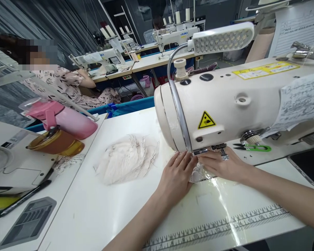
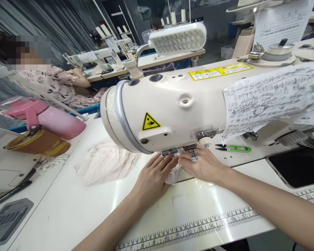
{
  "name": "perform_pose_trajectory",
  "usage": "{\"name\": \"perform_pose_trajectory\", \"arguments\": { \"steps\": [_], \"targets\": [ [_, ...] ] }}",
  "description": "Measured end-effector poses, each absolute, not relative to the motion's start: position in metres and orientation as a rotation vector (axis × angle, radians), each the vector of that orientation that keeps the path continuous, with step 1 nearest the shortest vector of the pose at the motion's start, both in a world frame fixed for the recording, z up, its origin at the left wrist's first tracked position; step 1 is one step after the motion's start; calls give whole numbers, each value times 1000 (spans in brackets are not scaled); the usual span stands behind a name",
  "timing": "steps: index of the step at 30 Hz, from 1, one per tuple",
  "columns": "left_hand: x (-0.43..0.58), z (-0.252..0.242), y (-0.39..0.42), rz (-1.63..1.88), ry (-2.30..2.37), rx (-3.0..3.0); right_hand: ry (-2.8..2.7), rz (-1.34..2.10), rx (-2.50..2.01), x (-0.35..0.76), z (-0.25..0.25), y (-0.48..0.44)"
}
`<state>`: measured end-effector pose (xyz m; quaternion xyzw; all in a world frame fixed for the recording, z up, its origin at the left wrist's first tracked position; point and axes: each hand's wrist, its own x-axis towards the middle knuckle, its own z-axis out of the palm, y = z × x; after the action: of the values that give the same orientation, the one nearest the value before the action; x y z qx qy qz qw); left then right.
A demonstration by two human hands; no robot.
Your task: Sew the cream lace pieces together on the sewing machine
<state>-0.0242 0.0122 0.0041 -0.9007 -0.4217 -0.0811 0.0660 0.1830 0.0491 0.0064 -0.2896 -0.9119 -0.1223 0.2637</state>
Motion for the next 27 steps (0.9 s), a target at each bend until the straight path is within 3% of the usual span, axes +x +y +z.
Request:
{"name": "perform_pose_trajectory", "arguments": {
  "steps": [9, 27],
  "targets": [
    [-31, 3, 8, -326, -1076, -2744, -2475, -564, -722, 181, 10, 44],
    [-42, 8, 17, -284, -1163, -2806, -2578, -342, -611, 172, -7, 40]
  ]
}}
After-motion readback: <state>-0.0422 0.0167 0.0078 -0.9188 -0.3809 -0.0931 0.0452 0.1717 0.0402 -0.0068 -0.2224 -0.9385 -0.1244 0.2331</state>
